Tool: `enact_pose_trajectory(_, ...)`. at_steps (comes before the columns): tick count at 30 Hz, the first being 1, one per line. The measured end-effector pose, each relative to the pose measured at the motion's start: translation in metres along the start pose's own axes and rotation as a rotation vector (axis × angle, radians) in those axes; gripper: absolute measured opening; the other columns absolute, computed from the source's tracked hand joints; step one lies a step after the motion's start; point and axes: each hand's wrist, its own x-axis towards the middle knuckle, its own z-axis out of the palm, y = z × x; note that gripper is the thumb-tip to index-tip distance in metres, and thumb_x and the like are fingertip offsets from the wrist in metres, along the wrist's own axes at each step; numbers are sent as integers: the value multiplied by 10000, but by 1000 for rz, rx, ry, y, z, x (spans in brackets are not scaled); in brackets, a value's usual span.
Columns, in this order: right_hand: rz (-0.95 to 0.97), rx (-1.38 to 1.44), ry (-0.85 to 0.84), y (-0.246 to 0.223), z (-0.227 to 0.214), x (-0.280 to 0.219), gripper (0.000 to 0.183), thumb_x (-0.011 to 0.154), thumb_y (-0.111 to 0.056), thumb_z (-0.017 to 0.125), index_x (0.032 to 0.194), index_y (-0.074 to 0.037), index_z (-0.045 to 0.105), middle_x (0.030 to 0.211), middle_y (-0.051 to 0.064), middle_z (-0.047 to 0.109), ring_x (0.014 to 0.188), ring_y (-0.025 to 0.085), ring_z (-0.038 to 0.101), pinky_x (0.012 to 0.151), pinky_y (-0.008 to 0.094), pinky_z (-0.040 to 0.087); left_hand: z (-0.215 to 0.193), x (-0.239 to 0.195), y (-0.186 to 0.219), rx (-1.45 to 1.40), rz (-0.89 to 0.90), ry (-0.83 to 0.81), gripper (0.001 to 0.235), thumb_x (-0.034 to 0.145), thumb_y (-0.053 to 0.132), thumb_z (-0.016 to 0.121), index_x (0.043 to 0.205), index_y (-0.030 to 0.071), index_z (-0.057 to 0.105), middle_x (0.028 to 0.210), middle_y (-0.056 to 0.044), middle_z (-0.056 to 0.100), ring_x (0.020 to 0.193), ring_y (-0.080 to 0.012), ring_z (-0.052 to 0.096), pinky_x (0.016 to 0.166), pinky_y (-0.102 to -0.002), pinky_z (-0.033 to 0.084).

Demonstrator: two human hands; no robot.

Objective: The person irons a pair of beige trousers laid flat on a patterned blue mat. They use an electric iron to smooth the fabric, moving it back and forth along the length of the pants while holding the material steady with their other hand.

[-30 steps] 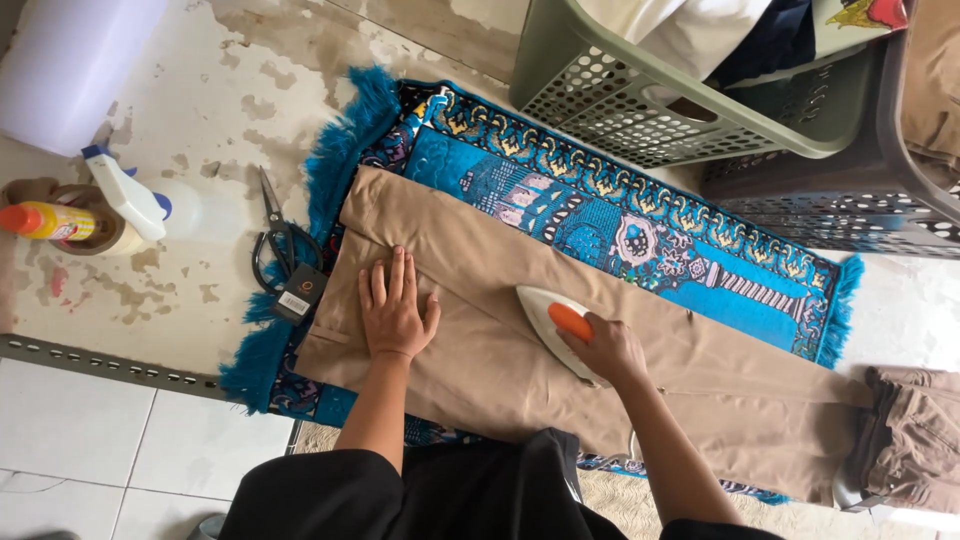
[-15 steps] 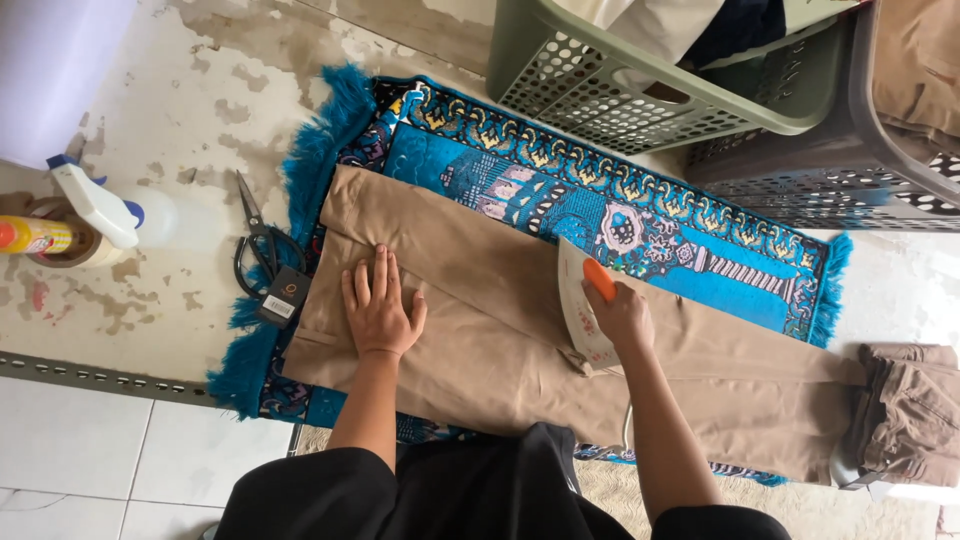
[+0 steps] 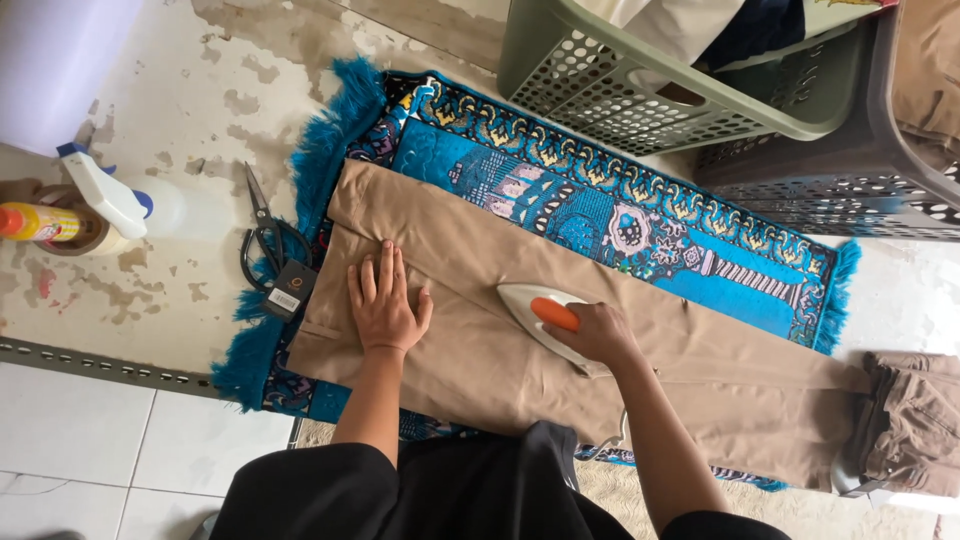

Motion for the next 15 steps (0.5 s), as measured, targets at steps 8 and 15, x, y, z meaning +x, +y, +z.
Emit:
enact_pose_trajectory(8,-79,-39,214,-64,18,22,567,726,-788,641,836,-236,707,662,91,693,730,334,737,682,445,594,2,0,-2,16,1,-16,793,811,465,539,1485,46,538,1587,-80,465,1361,-337,454,1209,-554,273)
enact_pose_trajectory(15,-86,-31,234,-58,36,15,556,730,-780,648,811,-231,667,651,76,682,721,320,739,658,452,594,-7,2,-1,-67,78,-34,732,829,391,557,1509,121,538,1584,-45,462,1370,-342,440,1192,-606,258)
